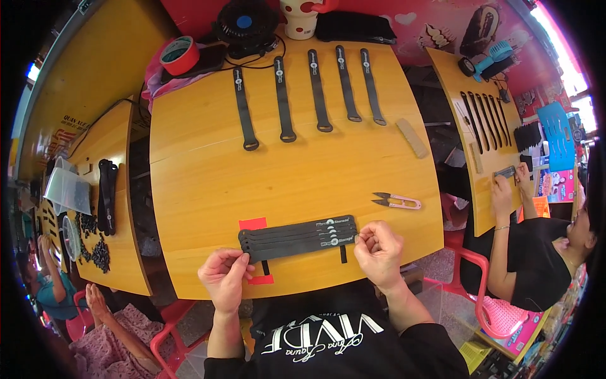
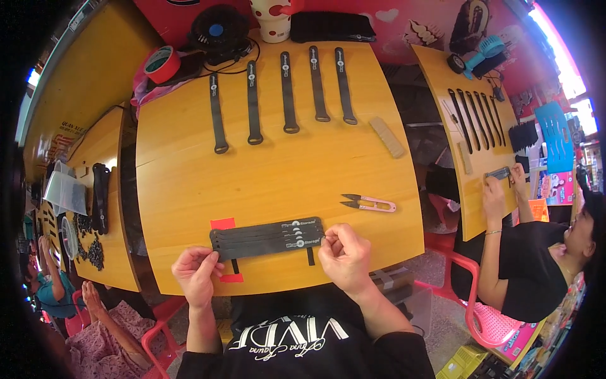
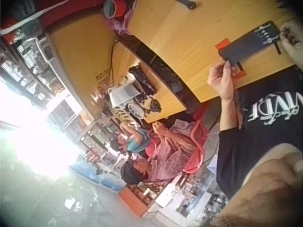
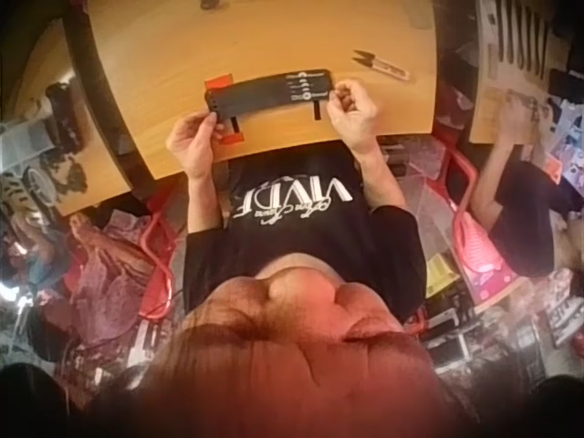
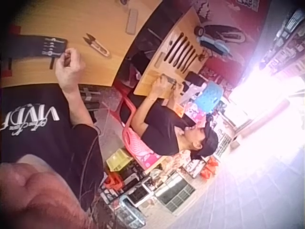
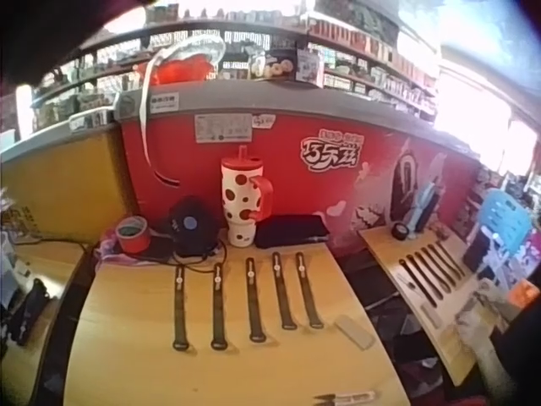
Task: Attaching small plastic components to black fabric straps using a template on a workbench.
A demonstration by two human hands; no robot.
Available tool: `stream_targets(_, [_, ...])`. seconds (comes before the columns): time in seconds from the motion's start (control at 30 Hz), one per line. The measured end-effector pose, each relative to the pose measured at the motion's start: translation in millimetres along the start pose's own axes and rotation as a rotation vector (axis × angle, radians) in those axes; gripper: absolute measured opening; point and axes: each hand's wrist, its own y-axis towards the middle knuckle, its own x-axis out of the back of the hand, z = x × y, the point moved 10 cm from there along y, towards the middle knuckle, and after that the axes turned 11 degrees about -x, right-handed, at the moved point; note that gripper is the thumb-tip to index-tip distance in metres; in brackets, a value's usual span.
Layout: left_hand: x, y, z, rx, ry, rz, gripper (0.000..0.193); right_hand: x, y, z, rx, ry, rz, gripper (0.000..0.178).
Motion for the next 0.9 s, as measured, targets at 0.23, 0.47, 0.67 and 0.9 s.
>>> stream_targets(0.23, [1.4,1.7,-1.5,-0.023,-0.013,-0.011,0.007,-2.9,1.2,0.1,-0.005,-0.002,-0.006,0.017])
stream_targets(0.47, [6.3,-2.6,-2.3,-0.001,-0.025,-0.025,0.007,-5.4,1.7,16.1,0.035,-0.041,0.017,0.016])
stream_targets(0.67, [-2.6,-6.0,-2.5,-0.048,0.046,-0.011,0.005,0.5,0.1,7.2,0.079,-0.081,-0.038,0.016])
stream_targets(0.9, [1.0,-4.1,-23.1,-0.289,0.361,-0.002,0.008,-4.2,1.1,4.2,0.023,-0.036,-0.006,0.017])
